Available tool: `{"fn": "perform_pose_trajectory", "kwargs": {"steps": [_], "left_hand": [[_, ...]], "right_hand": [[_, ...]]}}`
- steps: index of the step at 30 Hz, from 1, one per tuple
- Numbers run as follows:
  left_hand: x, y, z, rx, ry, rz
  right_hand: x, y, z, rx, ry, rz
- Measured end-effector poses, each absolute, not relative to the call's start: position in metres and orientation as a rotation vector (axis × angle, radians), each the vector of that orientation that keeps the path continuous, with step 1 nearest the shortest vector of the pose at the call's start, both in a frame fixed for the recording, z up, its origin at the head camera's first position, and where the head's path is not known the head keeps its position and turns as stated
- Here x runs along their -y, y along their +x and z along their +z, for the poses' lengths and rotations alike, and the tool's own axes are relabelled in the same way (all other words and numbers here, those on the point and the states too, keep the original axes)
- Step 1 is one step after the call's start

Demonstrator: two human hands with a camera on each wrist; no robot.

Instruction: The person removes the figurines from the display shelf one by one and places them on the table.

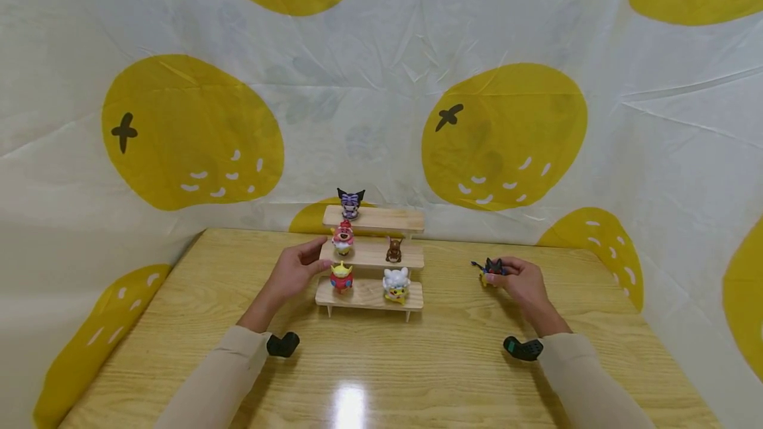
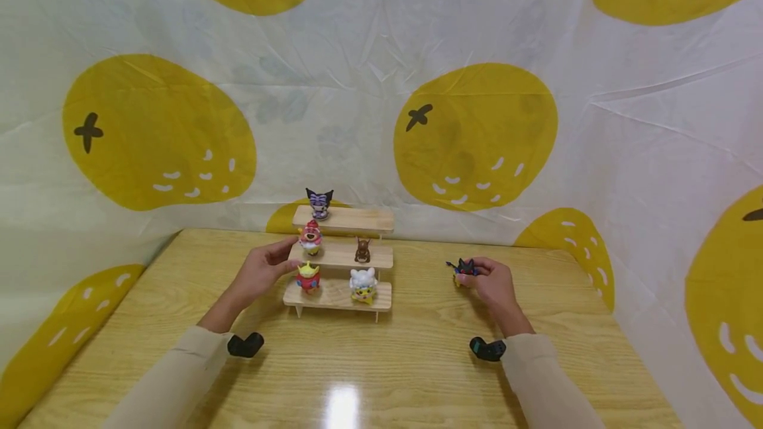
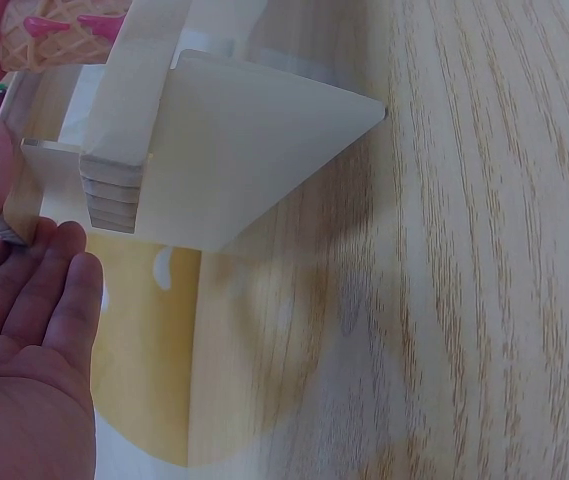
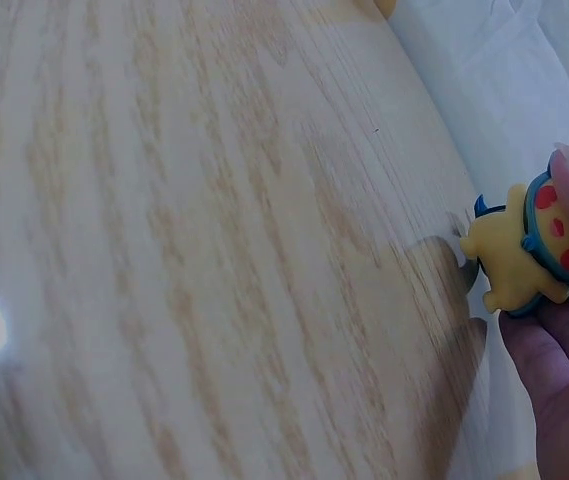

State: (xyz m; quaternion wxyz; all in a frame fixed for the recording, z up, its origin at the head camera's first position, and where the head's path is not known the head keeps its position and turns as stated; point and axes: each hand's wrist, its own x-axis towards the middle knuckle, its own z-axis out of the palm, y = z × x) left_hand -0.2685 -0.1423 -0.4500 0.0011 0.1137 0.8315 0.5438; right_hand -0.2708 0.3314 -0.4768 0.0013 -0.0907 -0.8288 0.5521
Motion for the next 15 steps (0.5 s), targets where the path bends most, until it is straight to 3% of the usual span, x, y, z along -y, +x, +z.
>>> {"fn": "perform_pose_trajectory", "kwargs": {"steps": [15], "left_hand": [[0.1421, -0.2668, -0.449, -2.571, 0.356, 1.751]], "right_hand": [[-0.3345, -0.2673, -0.4774, 2.604, -0.221, 1.743]]}}
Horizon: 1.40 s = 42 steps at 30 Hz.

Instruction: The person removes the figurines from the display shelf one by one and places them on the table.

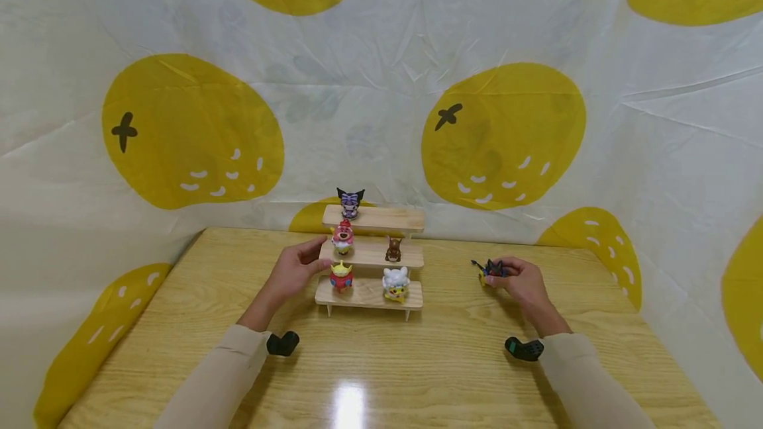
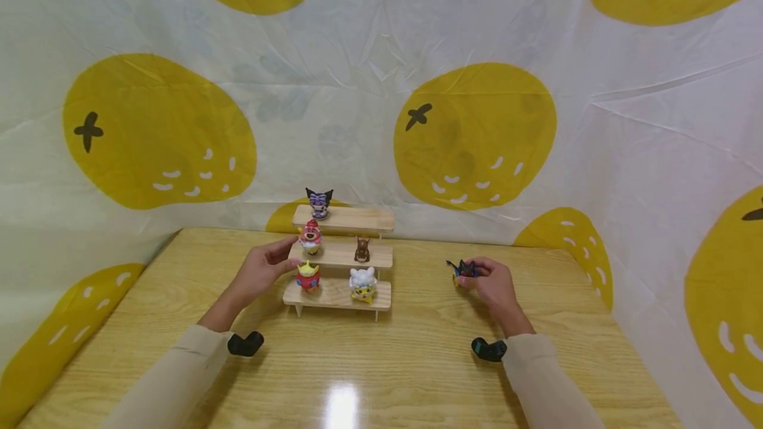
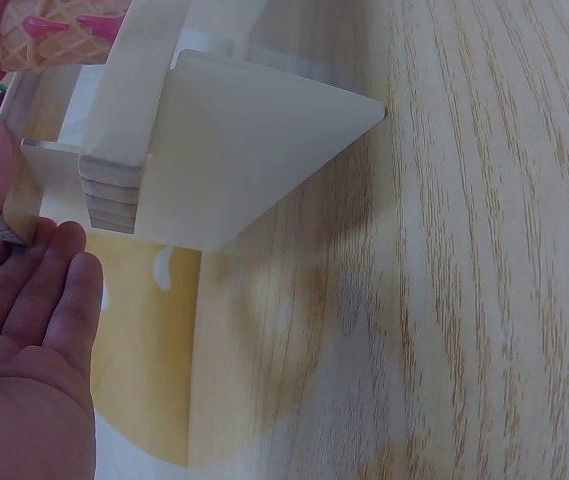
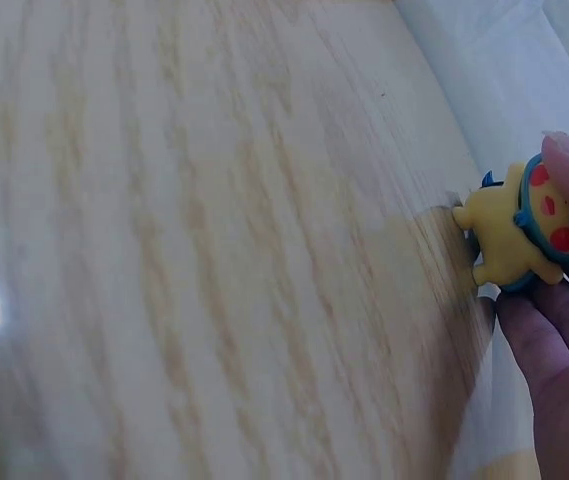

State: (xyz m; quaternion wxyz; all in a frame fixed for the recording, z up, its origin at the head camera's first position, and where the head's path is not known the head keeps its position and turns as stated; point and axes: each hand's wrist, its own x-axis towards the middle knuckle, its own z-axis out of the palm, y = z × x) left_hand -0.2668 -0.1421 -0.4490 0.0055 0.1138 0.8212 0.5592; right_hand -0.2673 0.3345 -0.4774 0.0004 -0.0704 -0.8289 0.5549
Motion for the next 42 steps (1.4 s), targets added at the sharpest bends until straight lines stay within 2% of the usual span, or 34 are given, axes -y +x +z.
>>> {"fn": "perform_pose_trajectory", "kwargs": {"steps": [11, 18, 31, 42], "left_hand": [[0.142, -0.269, -0.45, -2.602, 0.341, 1.719], [0.141, -0.268, -0.45, -2.605, 0.322, 1.699], [0.14, -0.269, -0.449, -2.607, 0.306, 1.697], [0.141, -0.268, -0.448, -2.612, 0.325, 1.69]], "right_hand": [[-0.341, -0.263, -0.467, 2.607, -0.033, 1.675], [-0.342, -0.264, -0.45, 2.598, -0.037, 1.691], [-0.331, -0.268, -0.427, 2.548, 0.057, 1.677], [-0.309, -0.271, -0.413, 2.456, 0.188, 1.857]]}}
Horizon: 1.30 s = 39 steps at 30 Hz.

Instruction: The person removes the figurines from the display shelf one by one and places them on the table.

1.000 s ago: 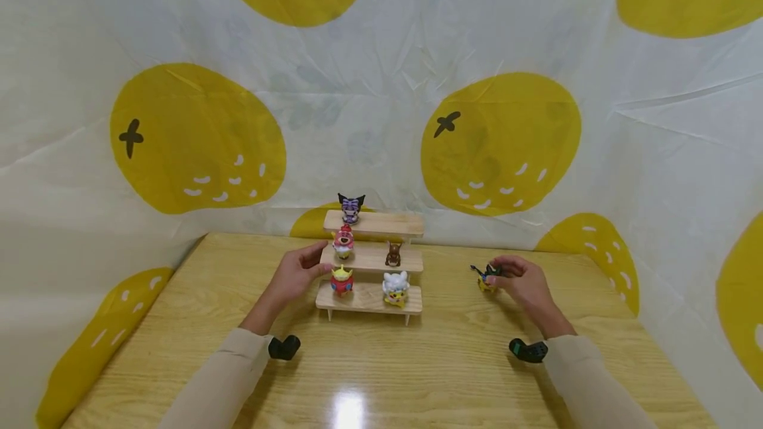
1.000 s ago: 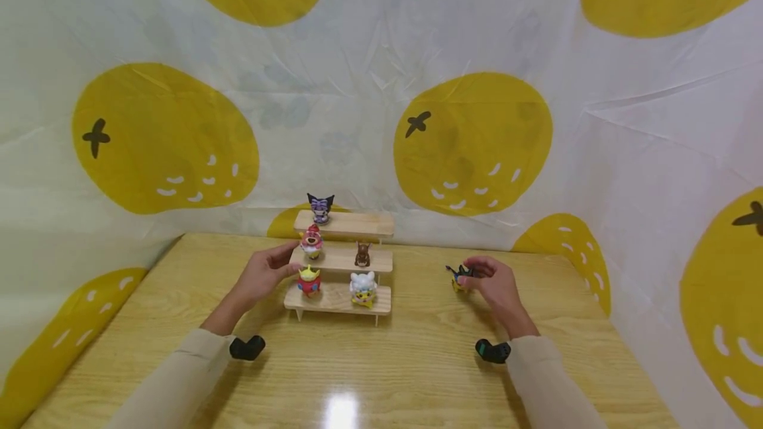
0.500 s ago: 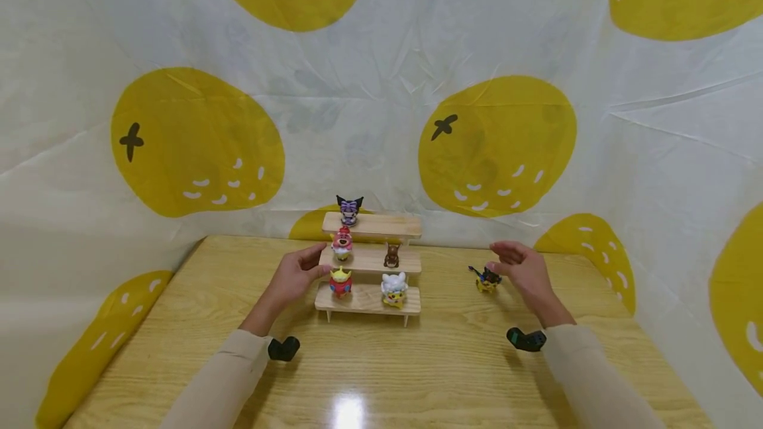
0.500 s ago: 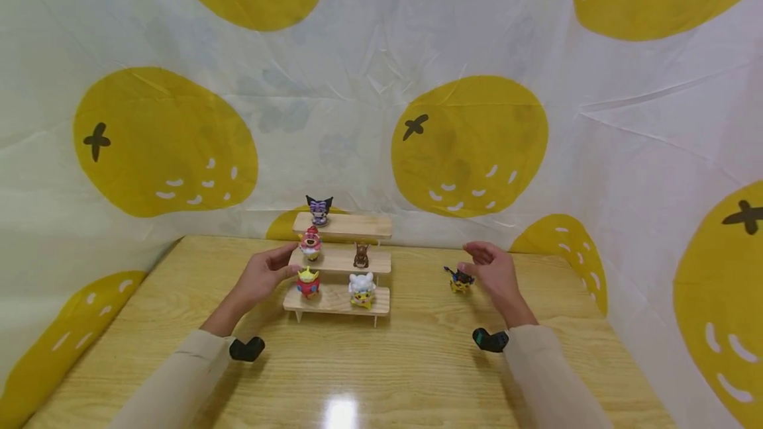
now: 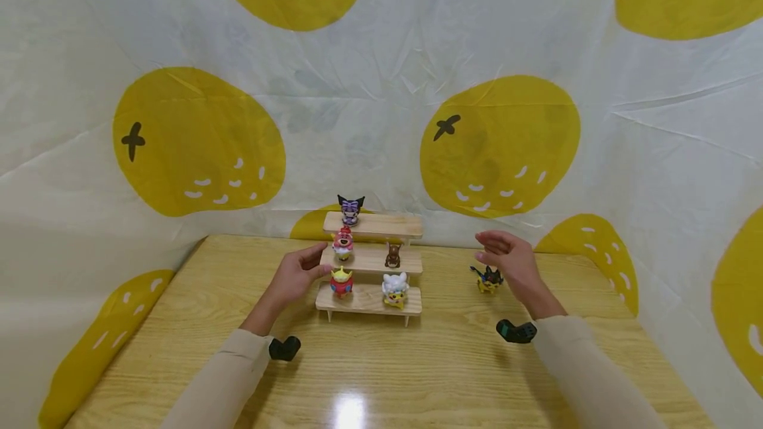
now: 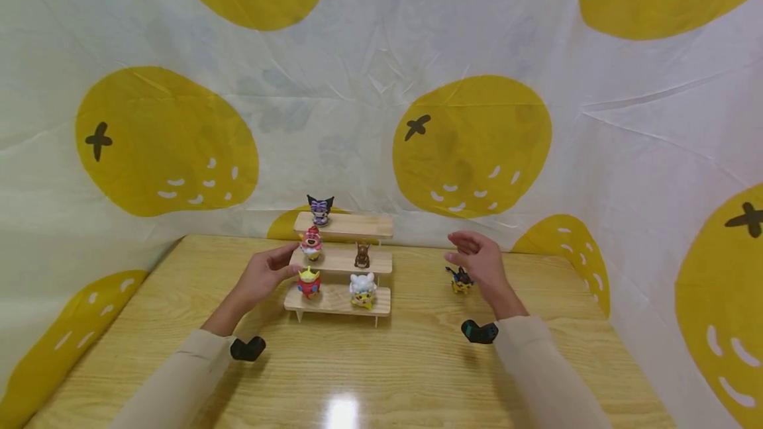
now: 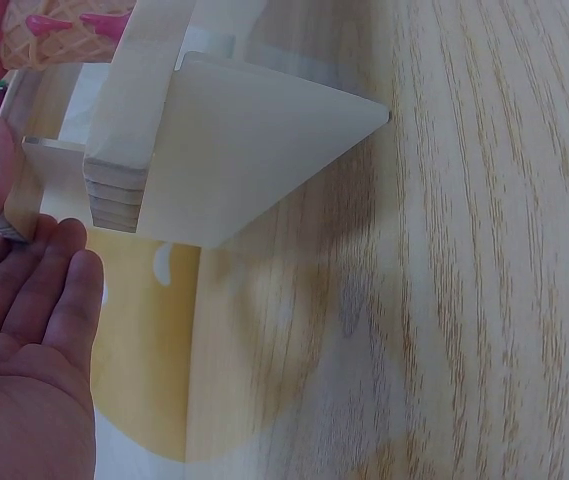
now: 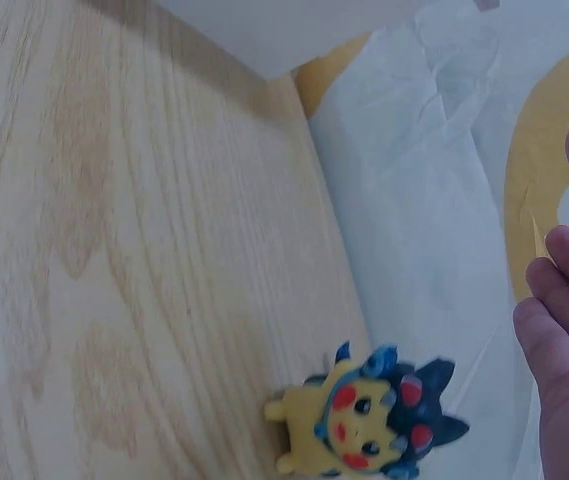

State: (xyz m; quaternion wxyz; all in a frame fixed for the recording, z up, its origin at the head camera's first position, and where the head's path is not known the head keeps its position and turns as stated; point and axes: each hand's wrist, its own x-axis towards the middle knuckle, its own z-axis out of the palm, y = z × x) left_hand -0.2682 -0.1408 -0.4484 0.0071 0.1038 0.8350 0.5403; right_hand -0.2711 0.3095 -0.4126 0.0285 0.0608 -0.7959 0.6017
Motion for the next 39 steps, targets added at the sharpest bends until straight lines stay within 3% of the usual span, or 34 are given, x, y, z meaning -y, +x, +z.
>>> {"fn": "perform_pose_trajectory", "kwargs": {"steps": [39], "left_hand": [[0.141, -0.268, -0.448, -2.599, 0.336, 1.733]], "right_hand": [[-0.221, -0.277, -0.366, 2.421, 0.335, 1.955]]}}
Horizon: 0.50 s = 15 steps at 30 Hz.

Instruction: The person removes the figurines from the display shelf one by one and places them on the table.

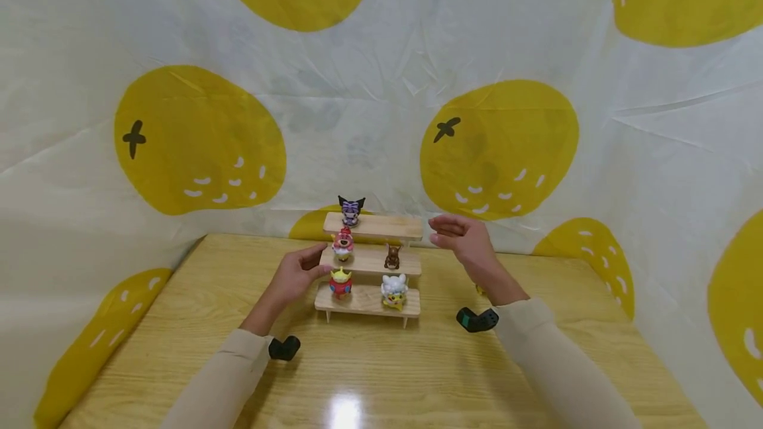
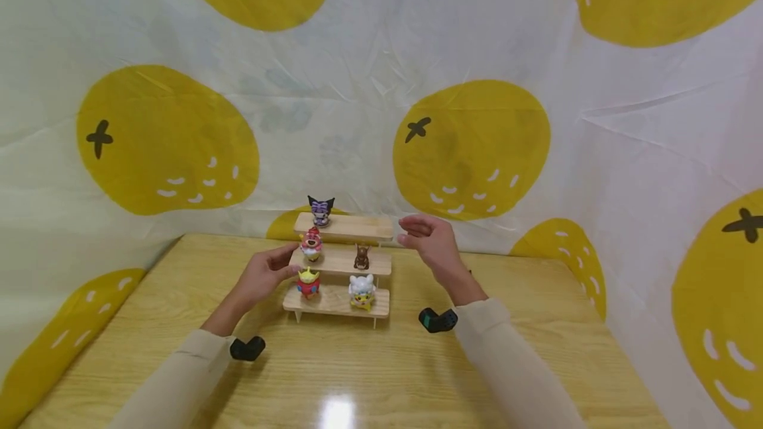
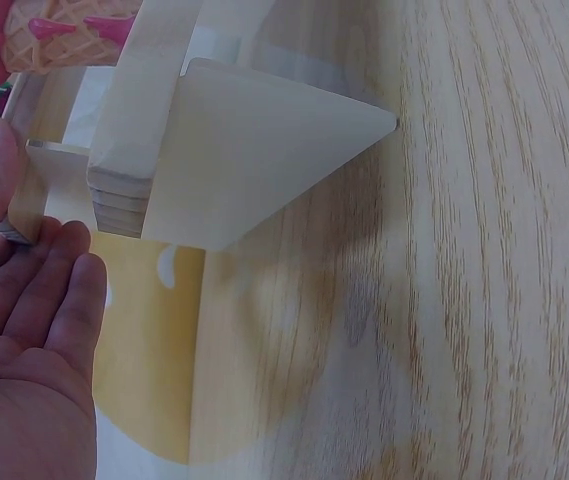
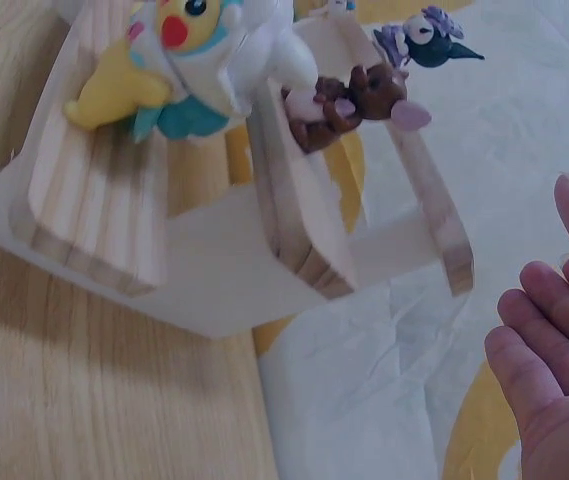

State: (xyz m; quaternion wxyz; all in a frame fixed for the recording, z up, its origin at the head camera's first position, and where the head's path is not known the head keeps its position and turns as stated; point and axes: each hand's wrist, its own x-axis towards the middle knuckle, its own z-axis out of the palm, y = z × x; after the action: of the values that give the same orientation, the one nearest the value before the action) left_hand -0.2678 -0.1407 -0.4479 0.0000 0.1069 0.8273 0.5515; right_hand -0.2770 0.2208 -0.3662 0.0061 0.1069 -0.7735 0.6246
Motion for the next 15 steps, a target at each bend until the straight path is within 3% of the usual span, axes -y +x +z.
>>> {"fn": "perform_pose_trajectory", "kwargs": {"steps": [15], "left_hand": [[0.142, -0.272, -0.453, -2.576, 0.338, 1.753]], "right_hand": [[-0.19, -0.285, -0.357, 2.443, 0.282, 1.993]]}}
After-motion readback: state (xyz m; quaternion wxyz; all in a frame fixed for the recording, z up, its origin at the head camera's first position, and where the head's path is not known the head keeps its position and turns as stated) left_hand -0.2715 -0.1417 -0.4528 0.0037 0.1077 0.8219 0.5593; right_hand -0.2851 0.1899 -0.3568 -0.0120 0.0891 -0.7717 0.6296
